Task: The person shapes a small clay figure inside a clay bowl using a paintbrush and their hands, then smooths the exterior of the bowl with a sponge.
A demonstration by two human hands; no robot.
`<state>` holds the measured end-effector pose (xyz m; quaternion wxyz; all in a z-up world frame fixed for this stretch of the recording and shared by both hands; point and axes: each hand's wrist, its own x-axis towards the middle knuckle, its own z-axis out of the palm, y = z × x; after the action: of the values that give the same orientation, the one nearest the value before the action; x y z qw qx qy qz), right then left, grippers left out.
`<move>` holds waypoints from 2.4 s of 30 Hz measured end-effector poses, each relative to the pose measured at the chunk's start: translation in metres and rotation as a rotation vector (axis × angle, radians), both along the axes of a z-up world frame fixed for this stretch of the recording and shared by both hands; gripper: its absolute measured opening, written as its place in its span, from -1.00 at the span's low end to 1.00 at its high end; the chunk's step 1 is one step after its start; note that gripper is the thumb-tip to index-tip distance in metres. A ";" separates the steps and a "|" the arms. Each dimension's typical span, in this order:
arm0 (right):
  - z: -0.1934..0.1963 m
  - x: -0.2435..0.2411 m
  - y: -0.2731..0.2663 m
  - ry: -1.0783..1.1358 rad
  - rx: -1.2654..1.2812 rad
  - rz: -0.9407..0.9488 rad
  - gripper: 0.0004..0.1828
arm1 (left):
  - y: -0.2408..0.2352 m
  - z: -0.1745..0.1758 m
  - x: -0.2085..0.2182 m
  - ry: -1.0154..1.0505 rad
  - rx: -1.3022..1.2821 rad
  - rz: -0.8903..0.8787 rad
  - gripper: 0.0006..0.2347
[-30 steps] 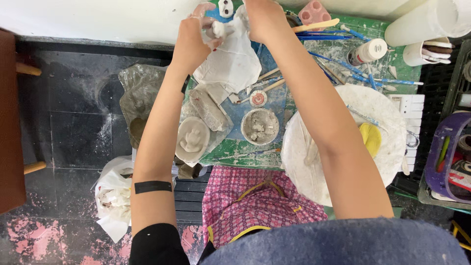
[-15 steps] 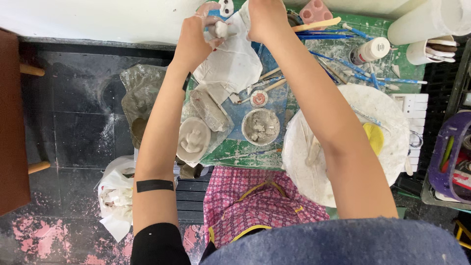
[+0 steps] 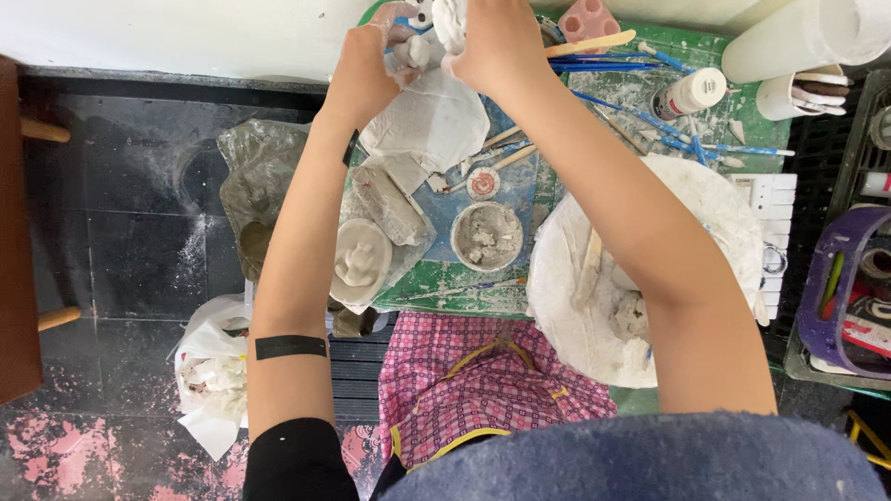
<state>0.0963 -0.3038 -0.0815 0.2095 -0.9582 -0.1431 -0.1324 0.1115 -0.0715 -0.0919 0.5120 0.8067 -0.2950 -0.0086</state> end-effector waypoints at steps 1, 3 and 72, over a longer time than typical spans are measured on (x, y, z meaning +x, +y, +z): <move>0.006 -0.004 0.001 0.017 -0.003 0.003 -0.35 | 0.000 0.000 0.000 0.010 0.005 -0.001 -0.47; 0.017 -0.012 0.003 0.050 -0.008 0.008 -0.26 | 0.000 -0.001 0.001 -0.022 -0.011 -0.013 -0.46; 0.014 -0.069 0.032 0.189 -0.312 0.208 -0.15 | 0.050 -0.012 -0.046 -0.254 0.646 0.247 -0.72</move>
<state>0.0275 -0.2721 -0.0677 0.0836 -0.9672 -0.2397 0.0041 0.0658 -0.0218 -0.1042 0.1871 0.9509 -0.2387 0.0608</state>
